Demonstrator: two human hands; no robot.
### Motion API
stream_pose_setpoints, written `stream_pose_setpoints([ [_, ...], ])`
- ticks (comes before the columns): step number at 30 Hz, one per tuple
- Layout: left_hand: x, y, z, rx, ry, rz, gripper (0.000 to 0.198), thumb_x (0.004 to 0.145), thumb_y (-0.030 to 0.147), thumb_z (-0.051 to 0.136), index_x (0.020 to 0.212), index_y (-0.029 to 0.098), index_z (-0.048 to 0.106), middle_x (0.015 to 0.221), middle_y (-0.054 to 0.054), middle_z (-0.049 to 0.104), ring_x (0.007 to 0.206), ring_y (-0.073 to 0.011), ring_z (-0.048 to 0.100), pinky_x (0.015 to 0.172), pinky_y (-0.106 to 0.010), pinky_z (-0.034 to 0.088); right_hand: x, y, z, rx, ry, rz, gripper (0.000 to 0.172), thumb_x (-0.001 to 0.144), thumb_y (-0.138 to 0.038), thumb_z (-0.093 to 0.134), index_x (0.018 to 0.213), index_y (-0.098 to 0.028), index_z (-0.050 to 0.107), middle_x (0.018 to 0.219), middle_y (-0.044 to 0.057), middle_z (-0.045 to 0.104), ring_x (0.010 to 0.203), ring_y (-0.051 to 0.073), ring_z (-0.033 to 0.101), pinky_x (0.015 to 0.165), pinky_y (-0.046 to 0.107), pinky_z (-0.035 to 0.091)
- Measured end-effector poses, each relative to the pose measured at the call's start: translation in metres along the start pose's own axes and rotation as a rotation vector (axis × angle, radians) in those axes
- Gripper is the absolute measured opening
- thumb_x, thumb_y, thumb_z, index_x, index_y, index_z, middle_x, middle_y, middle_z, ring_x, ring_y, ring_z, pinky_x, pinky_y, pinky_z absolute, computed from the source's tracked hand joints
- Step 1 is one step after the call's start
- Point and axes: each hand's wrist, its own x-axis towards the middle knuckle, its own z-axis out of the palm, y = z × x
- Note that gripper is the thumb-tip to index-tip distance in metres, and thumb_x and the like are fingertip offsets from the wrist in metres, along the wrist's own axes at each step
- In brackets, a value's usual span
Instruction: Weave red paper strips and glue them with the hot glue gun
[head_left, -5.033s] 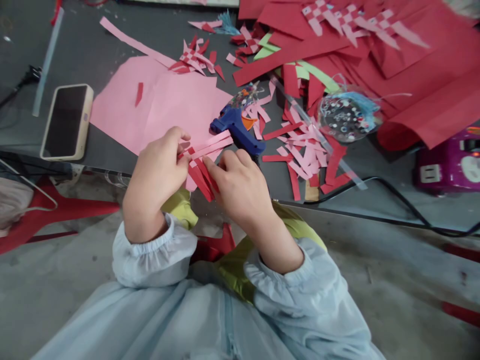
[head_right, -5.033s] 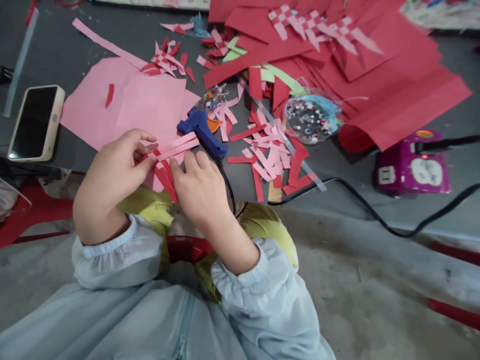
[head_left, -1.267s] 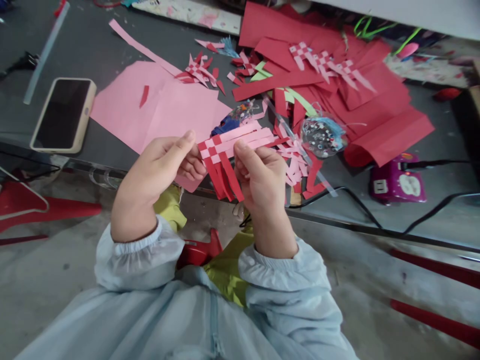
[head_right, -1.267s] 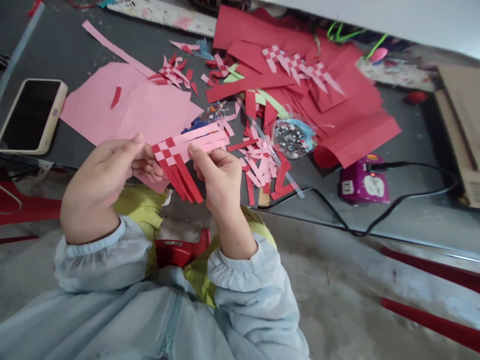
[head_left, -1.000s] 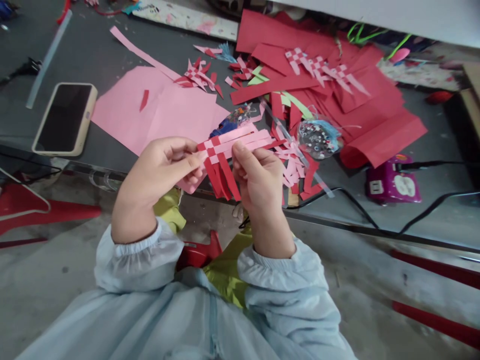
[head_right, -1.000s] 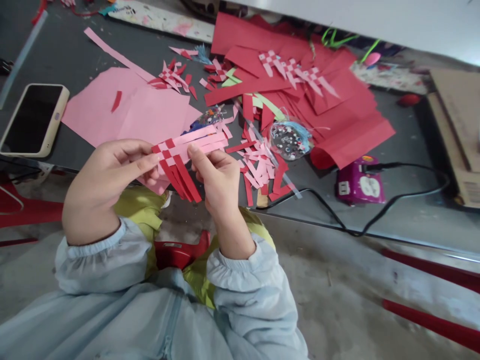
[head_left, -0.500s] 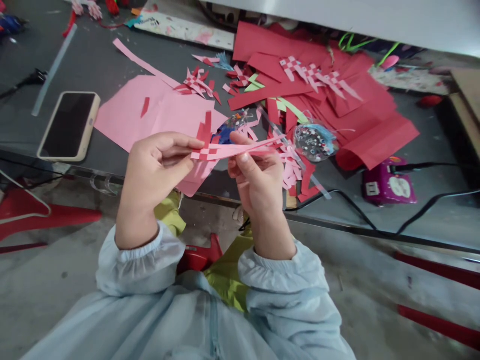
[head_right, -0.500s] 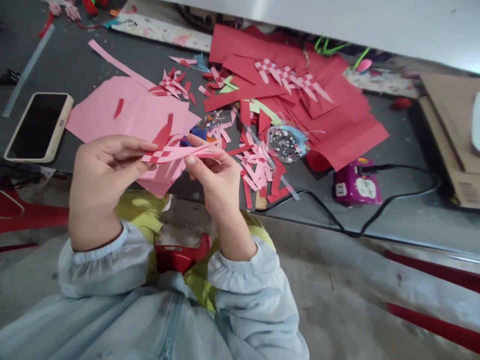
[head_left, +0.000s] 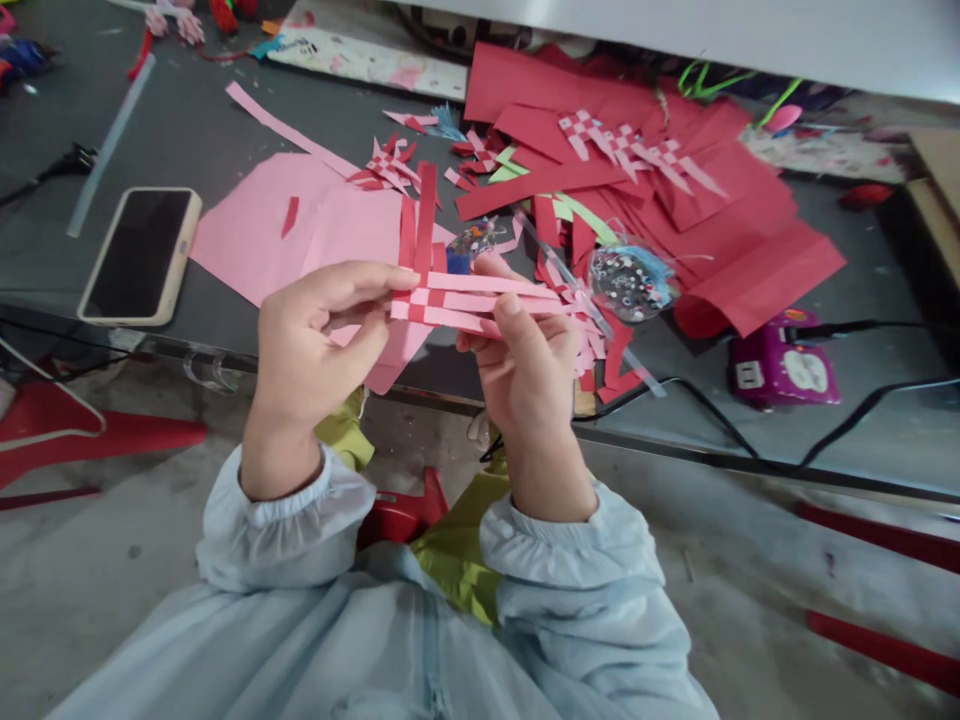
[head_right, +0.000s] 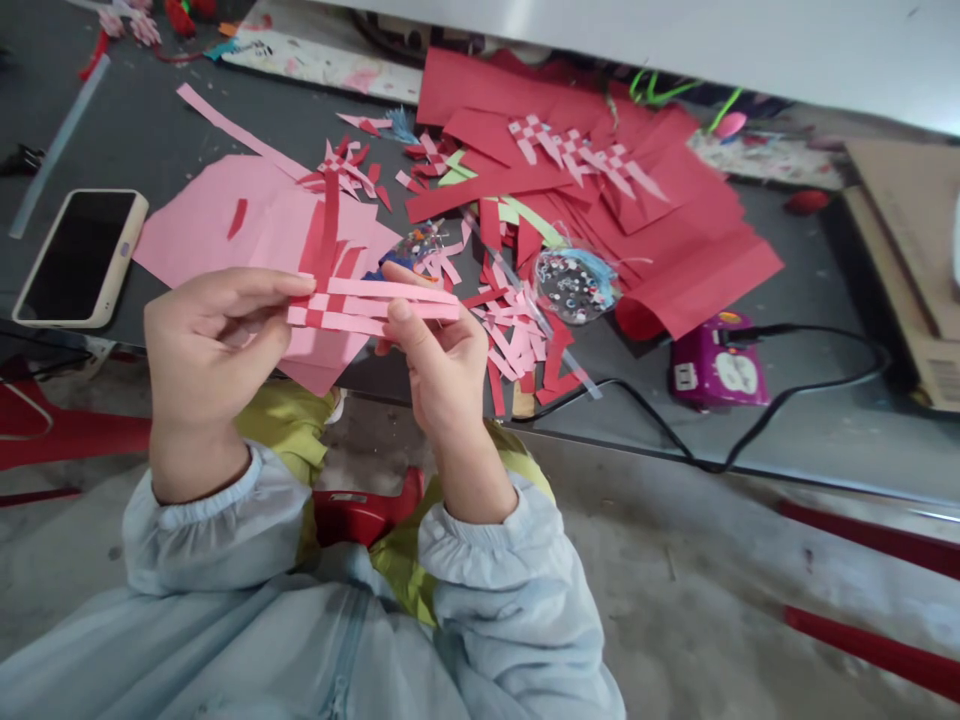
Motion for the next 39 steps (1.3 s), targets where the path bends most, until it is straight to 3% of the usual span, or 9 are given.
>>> stream_pose_setpoints([
  [5,-0.001,0.006,0.001,0.007,0.022,-0.126,0.018,0.081,0.014,0.072,0.095,0.025,0.076,0.097,0.0,0.077,0.087,-0.0133,0.074,0.082,-0.023,0.061,-0.002,-0.003,0.003,-0.088,0.005,0.004,0.037,0.081,-0.059,0.064,0.095,-0.026,0.07,0.104,0.006,0.07,0.073,0.015,0.065,0.056,0.029,0.052],
  [7,0.0,0.005,0.001,0.011,0.052,-0.185,0.008,0.082,0.022,0.074,0.09,0.022,0.075,0.087,0.0,0.076,0.076,-0.0125,0.073,0.073,-0.023,0.061,-0.002,-0.003,0.003,-0.093,0.01,0.032,0.042,0.08,-0.065,0.06,0.09,-0.025,0.068,0.098,0.006,0.069,0.071,0.015,0.064,0.055,0.029,0.051],
  [10,0.001,0.003,0.0,0.014,0.097,-0.256,0.012,0.081,0.03,0.076,0.085,0.02,0.073,0.07,0.001,0.07,0.058,-0.0099,0.067,0.056,-0.02,0.056,0.001,-0.002,0.001,-0.03,0.017,0.051,0.048,0.077,-0.071,0.058,0.084,-0.025,0.069,0.086,0.005,0.067,0.064,0.013,0.059,0.055,0.028,0.048],
  [16,0.001,0.004,-0.002,-0.001,0.096,-0.322,0.014,0.079,0.03,0.078,0.08,0.018,0.071,0.061,0.004,0.065,0.051,-0.0077,0.06,0.049,-0.019,0.05,0.003,0.004,-0.004,0.045,-0.026,-0.045,0.029,0.075,-0.053,0.074,0.083,-0.026,0.072,0.077,0.0,0.063,0.059,0.01,0.049,0.055,0.026,0.042],
  [25,0.003,0.001,-0.002,-0.101,0.038,-0.348,0.014,0.078,0.03,0.078,0.072,0.019,0.071,0.053,0.004,0.061,0.042,-0.0068,0.053,0.043,-0.019,0.046,0.005,0.016,-0.007,0.024,0.111,-0.076,0.032,0.071,-0.054,0.077,0.075,-0.024,0.068,0.064,-0.004,0.059,0.053,0.009,0.047,0.051,0.025,0.041],
  [30,0.003,0.003,-0.002,-0.109,0.006,-0.381,0.018,0.078,0.033,0.078,0.071,0.018,0.07,0.058,0.002,0.066,0.045,-0.008,0.057,0.043,-0.019,0.047,0.006,0.017,-0.007,0.031,0.142,-0.048,0.03,0.067,-0.05,0.08,0.071,-0.023,0.067,0.064,-0.004,0.06,0.053,0.008,0.048,0.049,0.024,0.041],
  [34,0.001,0.003,-0.001,-0.113,0.017,-0.419,0.016,0.08,0.032,0.076,0.079,0.017,0.072,0.058,0.001,0.067,0.047,-0.0102,0.062,0.044,-0.02,0.051,0.005,0.012,-0.006,-0.048,0.121,-0.012,0.035,0.074,-0.057,0.072,0.071,-0.023,0.063,0.059,-0.004,0.053,0.05,0.008,0.044,0.049,0.024,0.039],
  [39,0.001,0.004,-0.004,-0.058,0.111,-0.283,0.01,0.084,0.019,0.069,0.092,0.021,0.074,0.09,-0.001,0.077,0.081,-0.0143,0.074,0.072,-0.023,0.061,0.004,0.001,-0.002,-0.001,0.101,0.062,0.034,0.086,-0.057,0.057,0.086,-0.024,0.064,0.071,0.0,0.062,0.055,0.009,0.049,0.047,0.023,0.038],
])
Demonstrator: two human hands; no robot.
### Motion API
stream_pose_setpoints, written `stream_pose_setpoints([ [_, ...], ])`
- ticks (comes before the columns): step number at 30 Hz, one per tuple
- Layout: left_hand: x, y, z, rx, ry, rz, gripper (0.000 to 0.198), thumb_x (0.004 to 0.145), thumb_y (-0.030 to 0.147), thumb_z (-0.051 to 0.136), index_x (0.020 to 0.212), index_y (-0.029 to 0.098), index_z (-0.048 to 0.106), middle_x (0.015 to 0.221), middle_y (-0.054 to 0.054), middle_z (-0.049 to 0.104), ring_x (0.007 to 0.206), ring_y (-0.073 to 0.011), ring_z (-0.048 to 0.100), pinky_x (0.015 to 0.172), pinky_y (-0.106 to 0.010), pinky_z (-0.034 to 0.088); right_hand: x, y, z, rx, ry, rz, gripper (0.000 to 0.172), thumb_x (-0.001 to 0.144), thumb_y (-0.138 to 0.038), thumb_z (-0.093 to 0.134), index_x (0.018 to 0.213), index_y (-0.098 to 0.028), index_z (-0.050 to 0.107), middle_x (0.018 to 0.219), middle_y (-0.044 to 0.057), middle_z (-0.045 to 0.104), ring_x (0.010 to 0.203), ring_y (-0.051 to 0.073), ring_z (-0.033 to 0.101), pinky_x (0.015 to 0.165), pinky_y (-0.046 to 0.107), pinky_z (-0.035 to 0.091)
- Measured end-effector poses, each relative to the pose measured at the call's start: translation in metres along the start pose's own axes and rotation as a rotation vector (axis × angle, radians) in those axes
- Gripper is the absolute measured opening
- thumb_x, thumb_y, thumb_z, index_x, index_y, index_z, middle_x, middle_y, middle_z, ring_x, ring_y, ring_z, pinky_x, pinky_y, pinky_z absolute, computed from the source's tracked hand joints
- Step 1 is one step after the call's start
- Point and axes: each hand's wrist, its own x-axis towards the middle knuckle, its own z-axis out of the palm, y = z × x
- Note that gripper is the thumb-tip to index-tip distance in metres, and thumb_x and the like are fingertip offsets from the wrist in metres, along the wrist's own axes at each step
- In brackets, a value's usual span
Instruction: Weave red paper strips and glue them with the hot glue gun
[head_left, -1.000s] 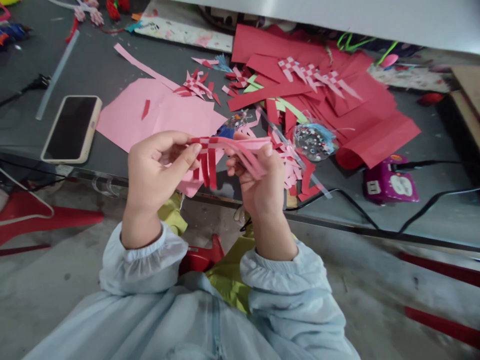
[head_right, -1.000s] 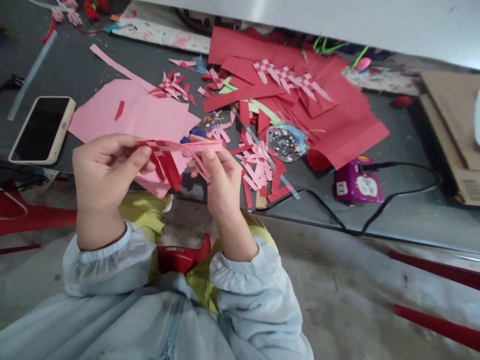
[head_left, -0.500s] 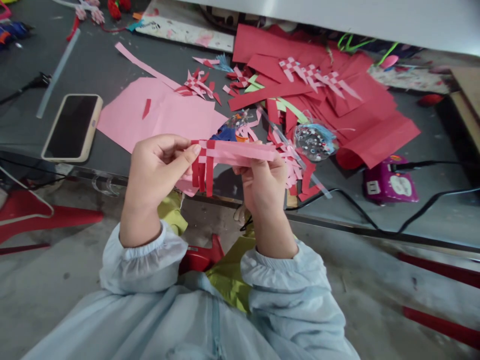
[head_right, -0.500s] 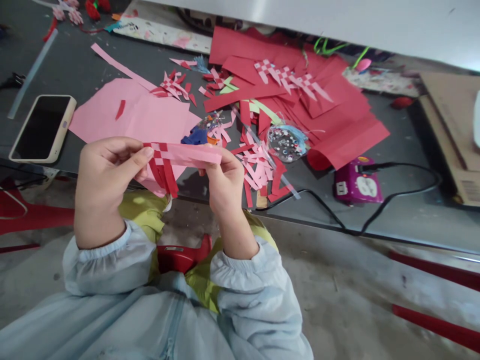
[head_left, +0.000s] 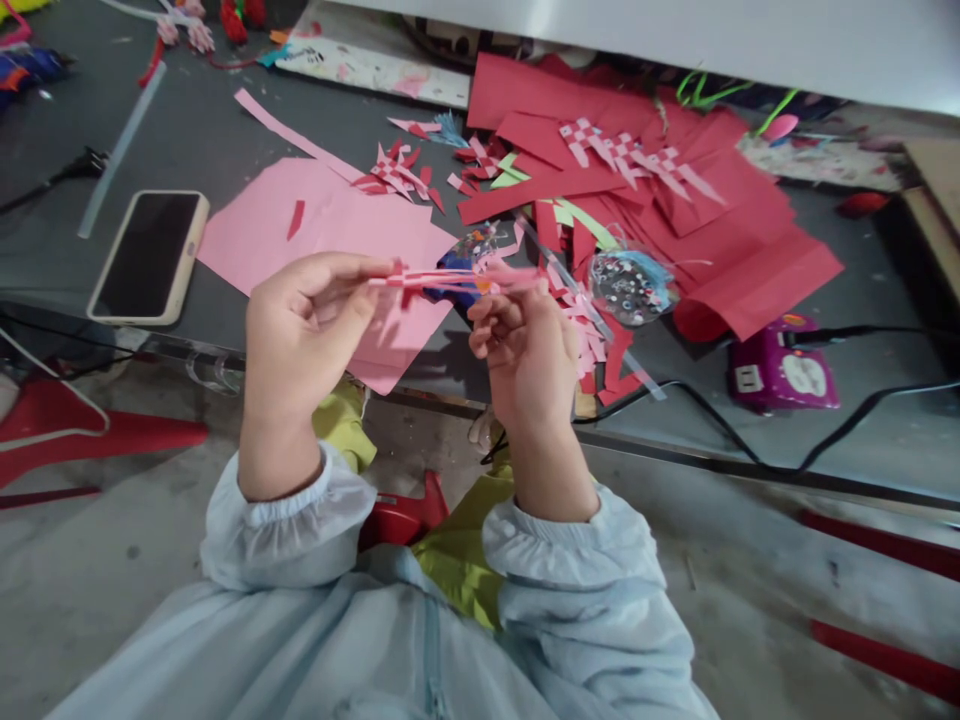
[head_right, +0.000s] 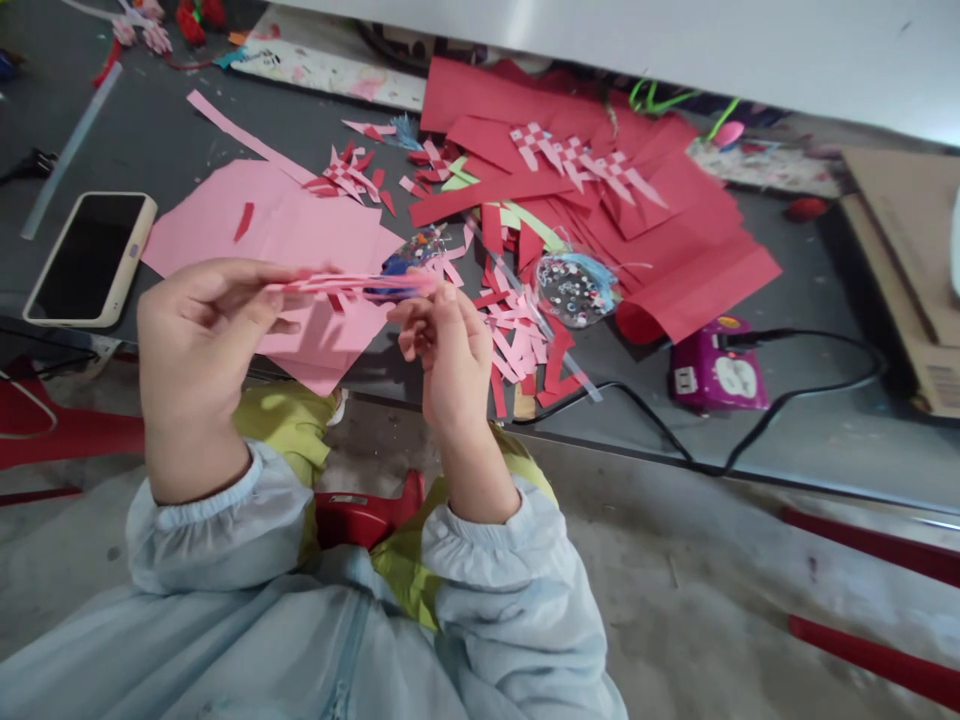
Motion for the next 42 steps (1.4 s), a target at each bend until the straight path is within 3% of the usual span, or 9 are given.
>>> stream_pose_setpoints([
  [4,-0.001,-0.001,-0.006,0.188,0.017,0.09,0.027,0.083,0.006,0.061,0.098,0.024,0.075,0.101,0.002,0.077,0.095,-0.0143,0.073,0.088,-0.024,0.058,-0.001,-0.004,-0.001,-0.063,0.008,-0.015,0.034,0.088,-0.054,0.055,0.1,-0.024,0.065,0.071,-0.001,0.062,0.051,0.008,0.044,0.043,0.022,0.03],
  [8,-0.006,-0.004,-0.012,0.299,-0.032,0.122,0.03,0.086,0.007,0.057,0.099,0.027,0.076,0.102,0.003,0.077,0.096,-0.014,0.072,0.087,-0.024,0.057,0.001,-0.005,-0.01,-0.205,0.033,-0.141,0.03,0.09,-0.051,0.055,0.097,-0.024,0.065,0.069,-0.002,0.062,0.048,0.007,0.041,0.045,0.022,0.031],
  [13,-0.01,-0.008,-0.019,0.134,-0.045,0.015,0.007,0.088,0.027,0.07,0.089,0.029,0.076,0.092,0.001,0.077,0.085,-0.0147,0.072,0.076,-0.026,0.058,0.002,-0.008,-0.024,-0.46,0.074,-0.323,0.023,0.092,-0.04,0.055,0.088,-0.021,0.067,0.075,0.001,0.065,0.061,0.01,0.056,0.058,0.026,0.044],
  [19,-0.005,-0.017,-0.023,-0.081,-0.075,-0.037,0.018,0.074,0.013,0.078,0.088,0.023,0.075,0.088,0.0,0.076,0.081,-0.013,0.071,0.071,-0.023,0.058,0.002,-0.01,-0.036,-0.812,0.075,-0.395,0.022,0.092,-0.032,0.051,0.09,-0.018,0.067,0.081,0.004,0.066,0.069,0.014,0.058,0.068,0.032,0.046],
  [25,0.004,-0.036,-0.018,0.16,-0.192,-0.167,0.029,0.077,0.005,0.066,0.102,0.019,0.071,0.101,-0.005,0.075,0.095,-0.0162,0.071,0.081,-0.026,0.056,-0.002,-0.006,-0.04,-1.237,0.047,-0.46,0.021,0.089,-0.031,0.054,0.094,-0.017,0.069,0.09,0.009,0.066,0.082,0.022,0.059,0.083,0.042,0.047],
  [29,0.005,-0.049,-0.02,0.294,-0.21,-0.095,0.037,0.08,0.002,0.059,0.111,0.02,0.07,0.105,-0.004,0.076,0.101,-0.0176,0.071,0.092,-0.03,0.055,-0.004,-0.003,-0.04,-1.367,0.016,-0.455,0.029,0.086,-0.037,0.06,0.104,-0.016,0.069,0.102,0.014,0.065,0.097,0.029,0.059,0.09,0.048,0.045],
  [34,0.001,-0.039,-0.022,0.419,-0.172,-0.028,0.047,0.081,-0.004,0.047,0.118,0.017,0.067,0.115,-0.004,0.074,0.105,-0.0147,0.071,0.096,-0.028,0.054,-0.006,-0.003,-0.04,-1.484,-0.024,-0.345,0.041,0.083,-0.038,0.065,0.116,-0.013,0.066,0.11,0.017,0.065,0.102,0.033,0.058,0.093,0.05,0.044],
  [42,-0.005,-0.025,-0.026,0.671,-0.052,-0.085,0.033,0.086,0.009,0.052,0.109,0.022,0.071,0.1,-0.002,0.078,0.096,-0.0171,0.073,0.092,-0.03,0.055,-0.007,-0.006,-0.036,-1.524,-0.06,-0.235,0.048,0.084,-0.036,0.064,0.125,-0.012,0.058,0.116,0.019,0.064,0.11,0.034,0.057,0.094,0.048,0.044],
])
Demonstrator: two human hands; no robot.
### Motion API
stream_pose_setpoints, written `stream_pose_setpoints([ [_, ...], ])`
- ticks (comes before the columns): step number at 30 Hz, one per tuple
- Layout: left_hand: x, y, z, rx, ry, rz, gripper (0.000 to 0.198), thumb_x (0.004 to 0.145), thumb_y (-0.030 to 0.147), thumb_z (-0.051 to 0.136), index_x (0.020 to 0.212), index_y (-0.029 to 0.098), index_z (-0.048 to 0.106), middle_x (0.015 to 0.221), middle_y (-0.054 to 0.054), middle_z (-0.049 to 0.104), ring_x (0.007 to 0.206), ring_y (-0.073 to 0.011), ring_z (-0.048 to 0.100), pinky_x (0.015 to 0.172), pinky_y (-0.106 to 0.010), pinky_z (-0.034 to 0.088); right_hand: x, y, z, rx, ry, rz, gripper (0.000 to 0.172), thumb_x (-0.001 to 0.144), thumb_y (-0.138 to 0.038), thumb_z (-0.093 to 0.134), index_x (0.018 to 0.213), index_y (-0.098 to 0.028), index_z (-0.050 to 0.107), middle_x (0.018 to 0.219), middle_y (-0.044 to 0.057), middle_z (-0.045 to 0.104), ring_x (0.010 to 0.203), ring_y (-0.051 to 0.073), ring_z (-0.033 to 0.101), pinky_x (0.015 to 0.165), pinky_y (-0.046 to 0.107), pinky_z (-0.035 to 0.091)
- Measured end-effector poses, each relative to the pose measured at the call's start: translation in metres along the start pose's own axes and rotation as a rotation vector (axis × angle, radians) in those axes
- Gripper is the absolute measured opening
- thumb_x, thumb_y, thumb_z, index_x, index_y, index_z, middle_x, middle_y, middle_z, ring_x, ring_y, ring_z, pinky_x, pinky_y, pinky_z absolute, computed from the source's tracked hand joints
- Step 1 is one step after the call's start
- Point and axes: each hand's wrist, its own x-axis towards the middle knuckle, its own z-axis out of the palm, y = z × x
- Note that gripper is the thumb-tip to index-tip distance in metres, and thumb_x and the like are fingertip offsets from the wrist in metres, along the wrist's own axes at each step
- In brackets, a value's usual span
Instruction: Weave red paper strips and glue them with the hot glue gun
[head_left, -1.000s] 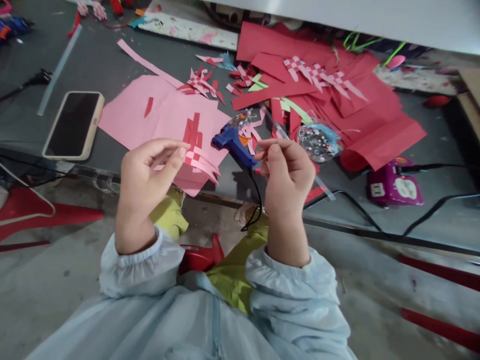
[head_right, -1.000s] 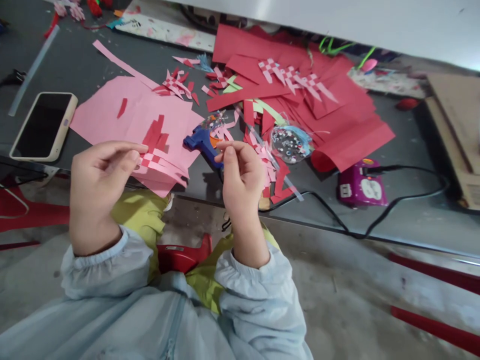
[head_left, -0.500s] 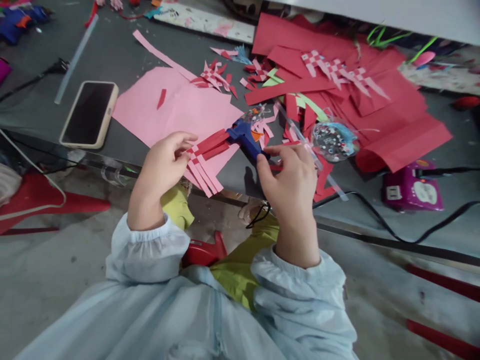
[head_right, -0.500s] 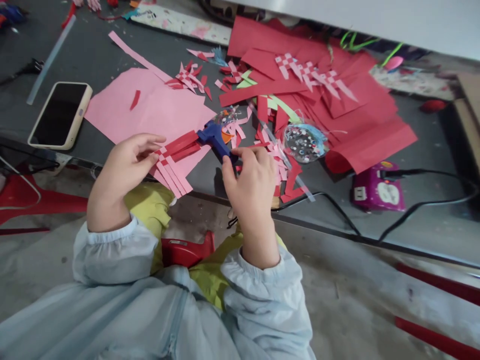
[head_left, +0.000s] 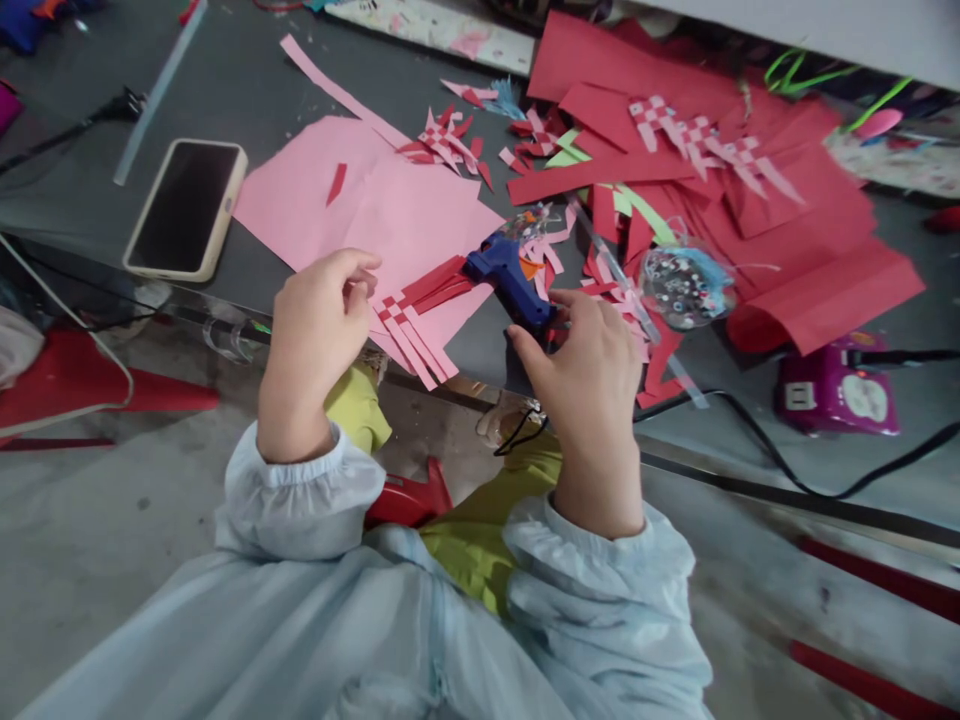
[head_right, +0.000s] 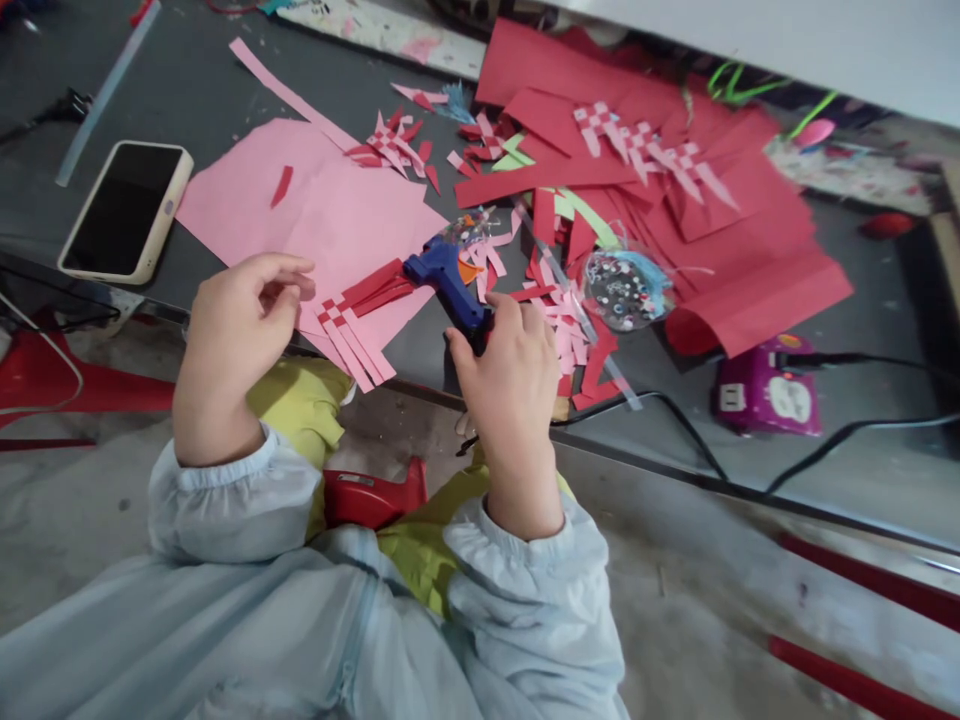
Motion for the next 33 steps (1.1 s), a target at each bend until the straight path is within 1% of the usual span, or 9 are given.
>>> stream_pose_setpoints([
  [4,-0.002,-0.001,0.0,0.015,-0.02,-0.031,0.032,0.086,0.012,0.051,0.107,0.023,0.072,0.096,-0.002,0.078,0.091,-0.0185,0.073,0.086,-0.031,0.056,0.001,-0.001,0.0,-0.006,0.017,-0.008,0.042,0.084,-0.035,0.063,0.121,-0.013,0.062,0.113,0.018,0.065,0.106,0.034,0.058,0.091,0.048,0.045],
  [9,-0.001,-0.004,0.003,0.007,-0.04,-0.031,0.031,0.087,0.012,0.05,0.106,0.025,0.071,0.096,-0.001,0.078,0.091,-0.0171,0.074,0.087,-0.03,0.056,0.003,-0.002,0.002,-0.023,0.012,0.009,0.043,0.085,-0.036,0.063,0.121,-0.013,0.064,0.112,0.018,0.065,0.104,0.033,0.059,0.092,0.049,0.046],
  [13,0.0,-0.004,0.006,-0.012,-0.048,-0.01,0.029,0.087,0.014,0.052,0.105,0.026,0.071,0.096,0.0,0.078,0.094,-0.0177,0.073,0.086,-0.03,0.056,0.004,-0.002,0.003,-0.029,0.009,0.006,0.041,0.086,-0.036,0.061,0.12,-0.014,0.066,0.109,0.017,0.065,0.102,0.032,0.059,0.091,0.049,0.047],
  [17,0.001,-0.002,0.007,-0.028,-0.054,0.008,0.028,0.088,0.013,0.052,0.104,0.026,0.071,0.095,0.001,0.078,0.096,-0.0172,0.073,0.088,-0.029,0.055,0.005,0.0,0.005,-0.021,0.041,-0.007,0.039,0.086,-0.037,0.06,0.118,-0.016,0.067,0.106,0.016,0.064,0.1,0.032,0.058,0.09,0.049,0.047],
  [20,0.0,-0.002,0.007,-0.052,-0.066,0.008,0.029,0.088,0.011,0.051,0.104,0.026,0.071,0.094,0.001,0.078,0.093,-0.0154,0.073,0.089,-0.028,0.055,0.005,0.001,0.006,-0.017,0.068,-0.017,0.037,0.085,-0.037,0.059,0.115,-0.017,0.067,0.104,0.015,0.064,0.1,0.031,0.058,0.089,0.049,0.047],
  [22,0.0,-0.004,0.006,-0.067,-0.031,-0.005,0.03,0.09,0.012,0.049,0.105,0.025,0.071,0.096,0.0,0.078,0.091,-0.0149,0.074,0.088,-0.027,0.056,0.005,0.001,0.006,-0.017,0.08,-0.025,0.035,0.085,-0.036,0.059,0.114,-0.017,0.068,0.105,0.015,0.063,0.1,0.031,0.058,0.089,0.05,0.047],
  [26,0.0,-0.008,0.004,-0.055,0.085,-0.041,0.03,0.091,0.012,0.048,0.105,0.023,0.071,0.099,-0.001,0.077,0.091,-0.0161,0.074,0.085,-0.027,0.057,0.005,-0.001,0.008,-0.029,0.08,-0.036,0.036,0.086,-0.035,0.059,0.115,-0.014,0.066,0.108,0.017,0.062,0.103,0.032,0.057,0.093,0.051,0.046],
  [33,-0.001,-0.006,0.004,-0.081,0.082,-0.031,0.025,0.091,0.016,0.051,0.102,0.024,0.072,0.096,-0.001,0.077,0.089,-0.0153,0.074,0.083,-0.025,0.058,0.009,-0.004,0.016,-0.068,0.109,-0.047,0.041,0.088,-0.039,0.056,0.121,-0.013,0.06,0.113,0.019,0.059,0.109,0.034,0.053,0.096,0.052,0.042],
])
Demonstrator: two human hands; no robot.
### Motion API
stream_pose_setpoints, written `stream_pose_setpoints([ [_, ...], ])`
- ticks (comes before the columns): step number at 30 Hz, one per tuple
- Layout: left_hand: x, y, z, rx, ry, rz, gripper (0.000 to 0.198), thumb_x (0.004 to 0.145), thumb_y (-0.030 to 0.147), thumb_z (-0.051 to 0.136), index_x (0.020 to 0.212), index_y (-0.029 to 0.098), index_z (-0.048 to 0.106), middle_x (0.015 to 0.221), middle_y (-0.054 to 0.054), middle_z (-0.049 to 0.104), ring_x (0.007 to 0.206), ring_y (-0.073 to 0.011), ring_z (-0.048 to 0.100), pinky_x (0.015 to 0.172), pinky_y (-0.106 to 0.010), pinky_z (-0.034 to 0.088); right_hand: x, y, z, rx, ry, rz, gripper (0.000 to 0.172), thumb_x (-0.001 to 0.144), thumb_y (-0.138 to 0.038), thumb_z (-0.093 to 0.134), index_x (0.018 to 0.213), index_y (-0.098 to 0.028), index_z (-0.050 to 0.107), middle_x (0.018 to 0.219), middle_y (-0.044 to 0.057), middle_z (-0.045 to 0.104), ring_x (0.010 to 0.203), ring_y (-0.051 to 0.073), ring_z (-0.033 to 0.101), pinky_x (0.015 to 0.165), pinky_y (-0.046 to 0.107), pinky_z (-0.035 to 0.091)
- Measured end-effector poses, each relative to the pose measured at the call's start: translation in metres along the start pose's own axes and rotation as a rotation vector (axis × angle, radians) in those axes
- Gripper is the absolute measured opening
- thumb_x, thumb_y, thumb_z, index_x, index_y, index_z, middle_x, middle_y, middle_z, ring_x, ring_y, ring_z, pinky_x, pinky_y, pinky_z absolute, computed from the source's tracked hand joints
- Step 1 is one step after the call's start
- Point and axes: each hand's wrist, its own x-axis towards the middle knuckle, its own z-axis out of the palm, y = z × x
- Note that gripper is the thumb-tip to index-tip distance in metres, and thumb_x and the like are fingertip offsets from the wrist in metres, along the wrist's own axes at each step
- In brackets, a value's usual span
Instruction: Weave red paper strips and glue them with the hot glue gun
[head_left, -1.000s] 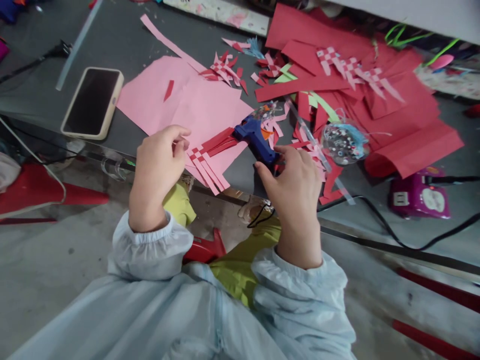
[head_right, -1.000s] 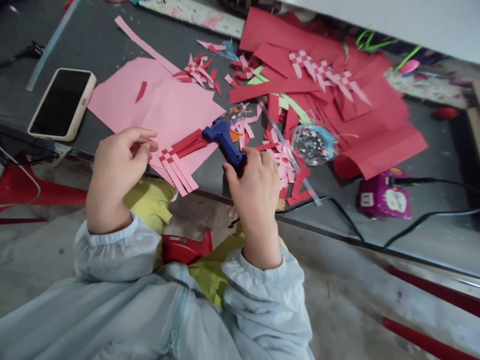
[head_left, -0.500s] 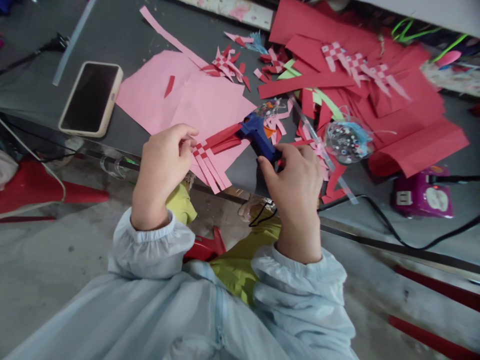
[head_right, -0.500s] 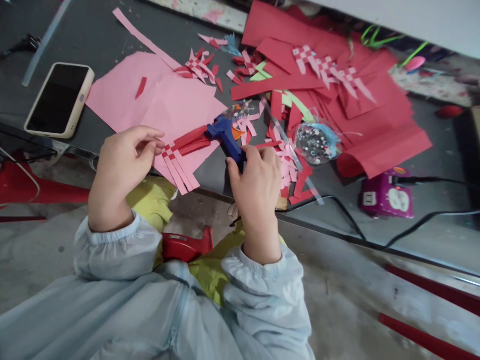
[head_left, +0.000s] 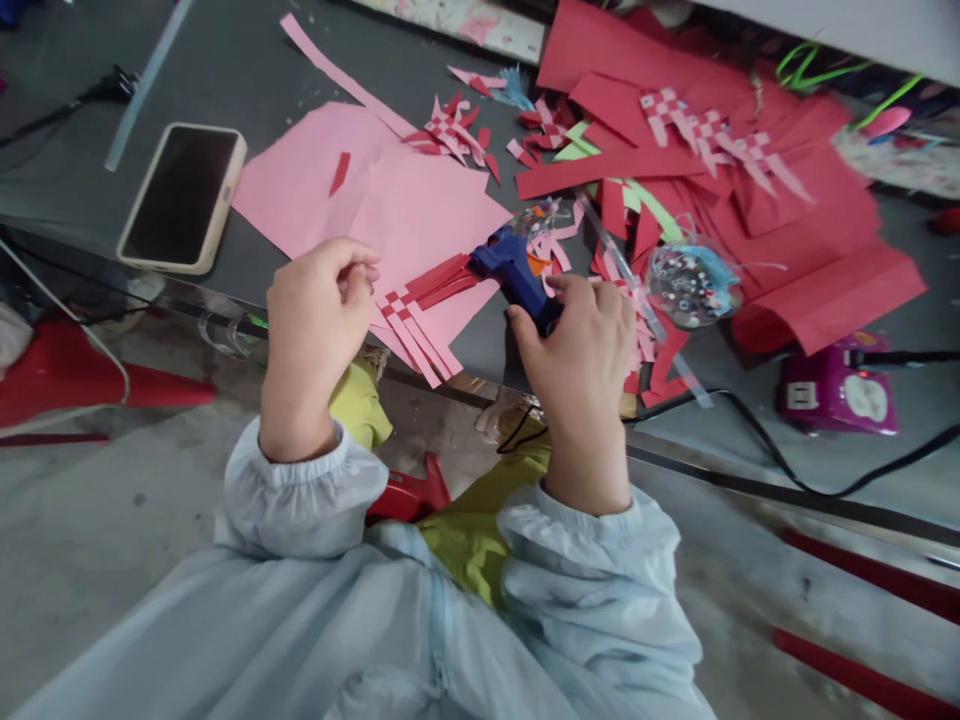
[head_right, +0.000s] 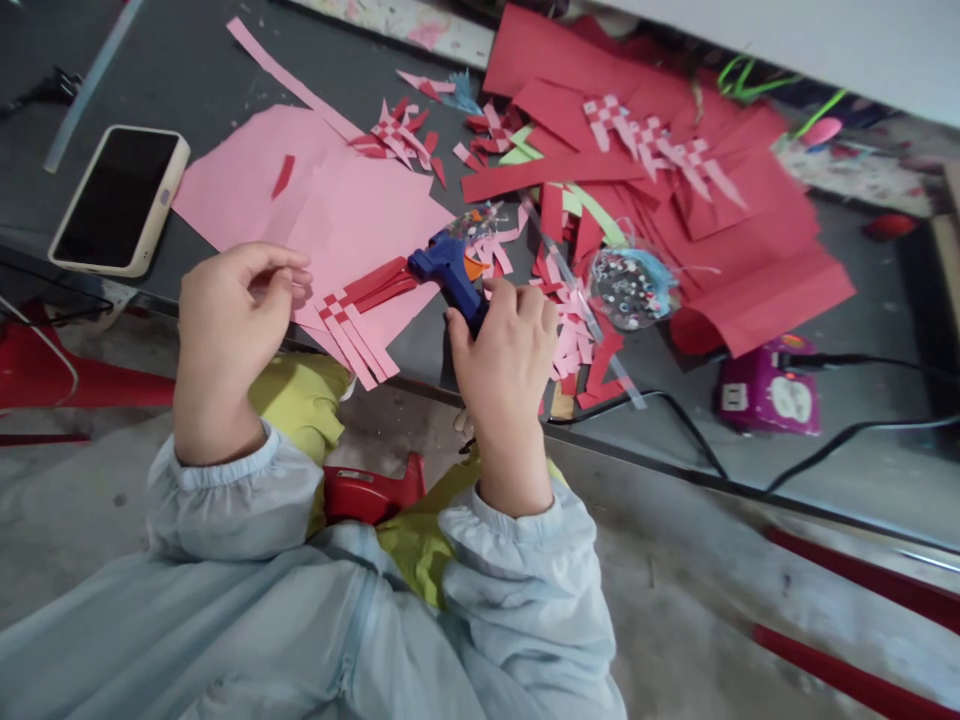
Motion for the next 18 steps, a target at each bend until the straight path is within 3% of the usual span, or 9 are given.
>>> stream_pose_setpoints([
  [18,-0.005,0.007,-0.006,0.089,-0.017,0.061,0.022,0.094,0.024,0.053,0.107,0.026,0.07,0.101,-0.001,0.078,0.089,-0.0146,0.073,0.084,-0.026,0.057,0.019,-0.021,0.008,-0.042,-0.073,0.072,0.057,0.094,-0.053,0.047,0.129,-0.008,0.052,0.112,0.026,0.059,0.106,0.04,0.059,0.088,0.054,0.046],
])
